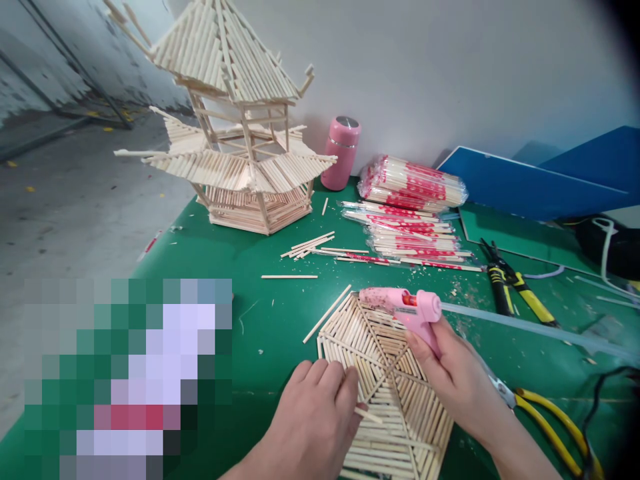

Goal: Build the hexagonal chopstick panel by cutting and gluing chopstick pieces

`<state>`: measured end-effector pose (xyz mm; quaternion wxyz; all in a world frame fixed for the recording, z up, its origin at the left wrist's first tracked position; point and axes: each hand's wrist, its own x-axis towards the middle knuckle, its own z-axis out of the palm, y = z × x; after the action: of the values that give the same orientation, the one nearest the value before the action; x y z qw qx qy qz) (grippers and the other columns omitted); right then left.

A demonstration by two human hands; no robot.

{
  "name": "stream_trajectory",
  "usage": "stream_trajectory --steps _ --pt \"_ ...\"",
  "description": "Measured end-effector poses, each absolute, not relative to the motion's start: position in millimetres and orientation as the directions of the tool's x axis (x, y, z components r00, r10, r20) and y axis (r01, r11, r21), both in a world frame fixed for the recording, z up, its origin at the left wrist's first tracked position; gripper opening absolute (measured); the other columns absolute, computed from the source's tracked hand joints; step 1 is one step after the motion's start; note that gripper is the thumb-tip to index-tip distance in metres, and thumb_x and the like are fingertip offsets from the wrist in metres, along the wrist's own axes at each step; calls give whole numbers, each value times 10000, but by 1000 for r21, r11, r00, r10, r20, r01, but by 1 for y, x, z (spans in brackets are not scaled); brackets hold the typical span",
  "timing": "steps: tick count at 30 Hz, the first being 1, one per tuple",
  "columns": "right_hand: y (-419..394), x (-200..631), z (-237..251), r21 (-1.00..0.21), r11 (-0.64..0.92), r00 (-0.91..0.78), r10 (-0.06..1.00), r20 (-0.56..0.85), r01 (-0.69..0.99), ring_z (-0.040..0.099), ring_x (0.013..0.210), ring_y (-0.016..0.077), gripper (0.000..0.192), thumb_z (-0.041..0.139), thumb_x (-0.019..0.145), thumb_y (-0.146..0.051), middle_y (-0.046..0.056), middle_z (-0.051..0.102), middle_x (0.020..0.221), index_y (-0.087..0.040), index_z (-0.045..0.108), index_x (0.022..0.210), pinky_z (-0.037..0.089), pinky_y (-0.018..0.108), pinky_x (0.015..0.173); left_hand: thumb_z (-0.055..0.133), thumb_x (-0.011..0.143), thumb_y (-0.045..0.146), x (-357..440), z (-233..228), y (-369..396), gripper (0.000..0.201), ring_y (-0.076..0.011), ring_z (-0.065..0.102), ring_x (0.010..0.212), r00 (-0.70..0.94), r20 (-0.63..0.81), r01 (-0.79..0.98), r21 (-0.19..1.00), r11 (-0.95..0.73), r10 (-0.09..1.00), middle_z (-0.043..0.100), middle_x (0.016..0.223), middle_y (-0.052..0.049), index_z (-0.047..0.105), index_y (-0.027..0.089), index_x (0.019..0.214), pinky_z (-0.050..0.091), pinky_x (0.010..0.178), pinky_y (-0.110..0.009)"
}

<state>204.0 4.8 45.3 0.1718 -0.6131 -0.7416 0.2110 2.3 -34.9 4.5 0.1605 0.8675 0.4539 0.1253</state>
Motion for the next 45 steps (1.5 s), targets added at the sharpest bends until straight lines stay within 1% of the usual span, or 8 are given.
stream_trajectory --steps 7,12,18,25,31,35,39,45 --pt "2 201 45 -551 158 -209 977 -31 820 606 816 210 281 381 850 -296 91 630 929 -178 453 1094 468 304 690 402 794 195 2 5 -35 226 -169 468 674 551 64 749 402 -527 832 524 771 -34 492 166 1000 346 576 -303" --pt "-2 195 50 -602 176 -276 958 -77 779 590 898 207 237 362 861 -273 75 623 977 -201 473 1057 458 312 768 407 800 195 2 7 -35 210 -165 473 669 564 66 748 382 -543 823 521 767 -31 488 170 992 354 576 -295" --pt "4 200 52 -583 136 -201 979 -47 801 598 823 205 248 380 857 -296 88 622 937 -192 472 1061 471 305 700 411 785 179 3 7 -35 184 -166 475 655 555 87 750 377 -543 827 516 749 -28 500 169 946 359 574 -298" --pt "7 200 57 -636 131 -213 975 -54 761 571 892 196 267 391 859 -307 91 599 981 -177 481 1074 460 300 768 410 788 187 3 5 -34 206 -172 473 660 550 93 751 380 -540 830 520 759 -30 500 163 972 358 572 -306" --pt "8 203 55 -624 126 -192 981 -39 771 548 962 213 257 397 861 -307 96 584 1043 -193 471 1079 430 331 817 418 790 195 3 7 -34 219 -176 474 674 558 52 747 401 -529 828 528 776 -36 491 161 993 354 576 -307" --pt "9 206 48 -593 97 -173 982 -72 799 565 907 215 281 398 857 -308 90 598 1009 -191 451 1107 435 335 780 411 791 186 2 7 -34 208 -177 475 682 562 45 749 396 -532 826 530 778 -36 491 167 983 357 583 -306" --pt "7 209 41 -579 126 -189 981 -50 806 581 822 202 274 386 856 -323 83 611 939 -184 466 1079 443 326 726 409 787 187 2 5 -34 209 -178 474 678 563 49 746 401 -532 825 526 779 -34 492 164 977 358 577 -310" --pt "3 209 40 -552 152 -210 977 -43 820 579 803 209 274 384 853 -318 92 612 921 -183 449 1083 444 329 685 397 788 180 3 7 -34 208 -180 470 669 559 46 749 400 -528 828 527 771 -35 499 166 969 360 574 -317"
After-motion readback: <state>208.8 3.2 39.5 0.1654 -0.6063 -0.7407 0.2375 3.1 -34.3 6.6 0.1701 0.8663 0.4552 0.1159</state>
